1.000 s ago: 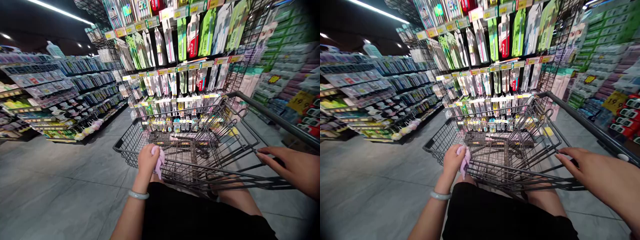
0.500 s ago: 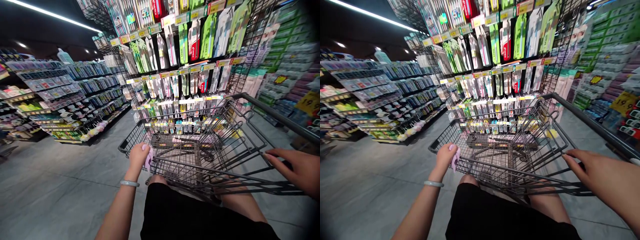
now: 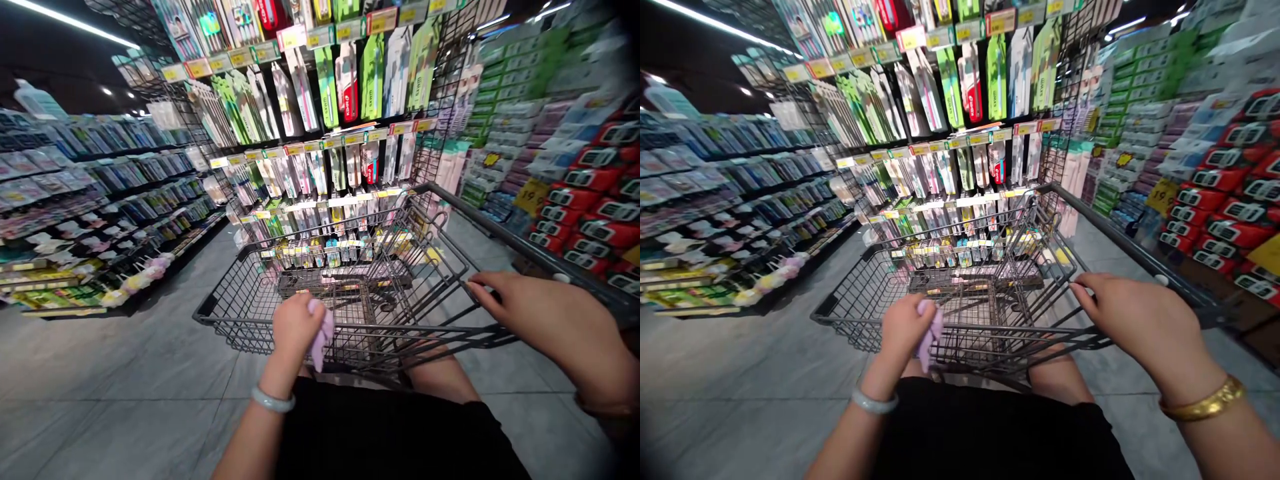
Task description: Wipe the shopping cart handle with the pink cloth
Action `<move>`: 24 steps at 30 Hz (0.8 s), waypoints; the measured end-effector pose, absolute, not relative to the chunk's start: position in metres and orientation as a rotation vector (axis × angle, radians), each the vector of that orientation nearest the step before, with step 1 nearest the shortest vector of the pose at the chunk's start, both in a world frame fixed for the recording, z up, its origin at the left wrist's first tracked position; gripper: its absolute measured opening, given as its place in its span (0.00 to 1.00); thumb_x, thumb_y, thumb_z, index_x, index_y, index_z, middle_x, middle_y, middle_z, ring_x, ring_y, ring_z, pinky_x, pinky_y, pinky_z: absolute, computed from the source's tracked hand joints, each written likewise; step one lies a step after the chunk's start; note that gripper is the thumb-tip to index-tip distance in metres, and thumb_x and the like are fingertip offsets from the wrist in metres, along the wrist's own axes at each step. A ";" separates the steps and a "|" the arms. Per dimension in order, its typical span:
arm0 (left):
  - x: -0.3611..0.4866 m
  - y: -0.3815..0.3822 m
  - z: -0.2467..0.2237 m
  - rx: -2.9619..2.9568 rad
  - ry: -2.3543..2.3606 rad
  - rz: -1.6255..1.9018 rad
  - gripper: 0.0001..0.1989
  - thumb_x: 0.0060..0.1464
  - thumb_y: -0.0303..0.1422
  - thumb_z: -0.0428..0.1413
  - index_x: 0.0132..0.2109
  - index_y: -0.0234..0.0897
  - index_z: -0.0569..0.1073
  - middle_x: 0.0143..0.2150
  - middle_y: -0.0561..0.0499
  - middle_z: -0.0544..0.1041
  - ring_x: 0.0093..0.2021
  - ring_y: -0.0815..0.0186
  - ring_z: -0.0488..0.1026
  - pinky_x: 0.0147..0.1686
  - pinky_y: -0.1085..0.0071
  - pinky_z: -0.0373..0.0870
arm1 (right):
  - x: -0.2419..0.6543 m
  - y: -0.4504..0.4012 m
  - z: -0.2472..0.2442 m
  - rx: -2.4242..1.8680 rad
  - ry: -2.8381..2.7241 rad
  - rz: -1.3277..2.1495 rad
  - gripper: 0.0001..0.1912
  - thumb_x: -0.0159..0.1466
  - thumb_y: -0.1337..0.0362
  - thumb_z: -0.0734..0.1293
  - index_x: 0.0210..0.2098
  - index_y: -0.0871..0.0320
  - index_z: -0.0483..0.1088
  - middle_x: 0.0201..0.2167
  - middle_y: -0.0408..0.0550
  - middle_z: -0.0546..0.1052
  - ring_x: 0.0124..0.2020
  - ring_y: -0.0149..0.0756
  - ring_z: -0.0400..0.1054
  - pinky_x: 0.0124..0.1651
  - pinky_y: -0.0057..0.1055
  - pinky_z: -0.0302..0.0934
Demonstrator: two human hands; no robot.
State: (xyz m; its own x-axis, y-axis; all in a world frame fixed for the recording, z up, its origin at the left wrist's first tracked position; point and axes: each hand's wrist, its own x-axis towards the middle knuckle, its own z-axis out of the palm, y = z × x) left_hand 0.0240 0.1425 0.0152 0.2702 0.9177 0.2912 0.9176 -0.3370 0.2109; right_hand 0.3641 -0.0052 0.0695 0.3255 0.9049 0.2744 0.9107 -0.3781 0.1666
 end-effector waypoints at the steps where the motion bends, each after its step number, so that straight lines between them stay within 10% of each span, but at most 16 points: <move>1: 0.019 0.147 0.016 2.460 1.884 0.571 0.12 0.58 0.39 0.50 0.31 0.40 0.72 0.32 0.50 0.74 0.33 0.62 0.69 0.30 0.68 0.52 | 0.361 -0.005 0.073 -2.560 -1.759 -0.524 0.23 0.70 0.48 0.51 0.46 0.45 0.74 0.34 0.47 0.81 0.28 0.42 0.73 0.26 0.32 0.47; 12: 0.146 0.073 0.010 2.820 1.187 0.816 0.12 0.61 0.43 0.51 0.38 0.41 0.74 0.37 0.47 0.74 0.41 0.58 0.69 0.43 0.60 0.59 | 0.353 -0.003 0.076 -2.541 -1.764 -0.634 0.20 0.71 0.52 0.53 0.47 0.47 0.74 0.35 0.46 0.81 0.26 0.38 0.73 0.24 0.32 0.41; 18: 0.132 0.083 -0.001 3.062 0.775 0.835 0.21 0.61 0.45 0.53 0.60 0.53 0.67 0.43 0.48 0.74 0.42 0.58 0.69 0.42 0.59 0.64 | 0.353 -0.004 0.074 -2.518 -1.748 -0.652 0.20 0.71 0.52 0.54 0.47 0.49 0.75 0.35 0.48 0.81 0.24 0.38 0.72 0.24 0.33 0.39; 24: 0.081 0.116 0.010 2.850 1.150 0.658 0.16 0.63 0.46 0.50 0.40 0.40 0.75 0.34 0.46 0.74 0.35 0.57 0.71 0.32 0.61 0.65 | 0.353 -0.004 0.072 -2.437 -1.780 -0.657 0.22 0.70 0.49 0.53 0.45 0.49 0.76 0.33 0.47 0.81 0.24 0.38 0.70 0.24 0.31 0.37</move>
State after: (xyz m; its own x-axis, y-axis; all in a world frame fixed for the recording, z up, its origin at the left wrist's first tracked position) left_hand 0.0809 0.1158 0.0098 0.6444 0.6636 0.3800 0.6640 -0.7320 0.1523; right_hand 0.3530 -0.0040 0.0724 0.2457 0.8976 0.3660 0.9203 -0.3346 0.2028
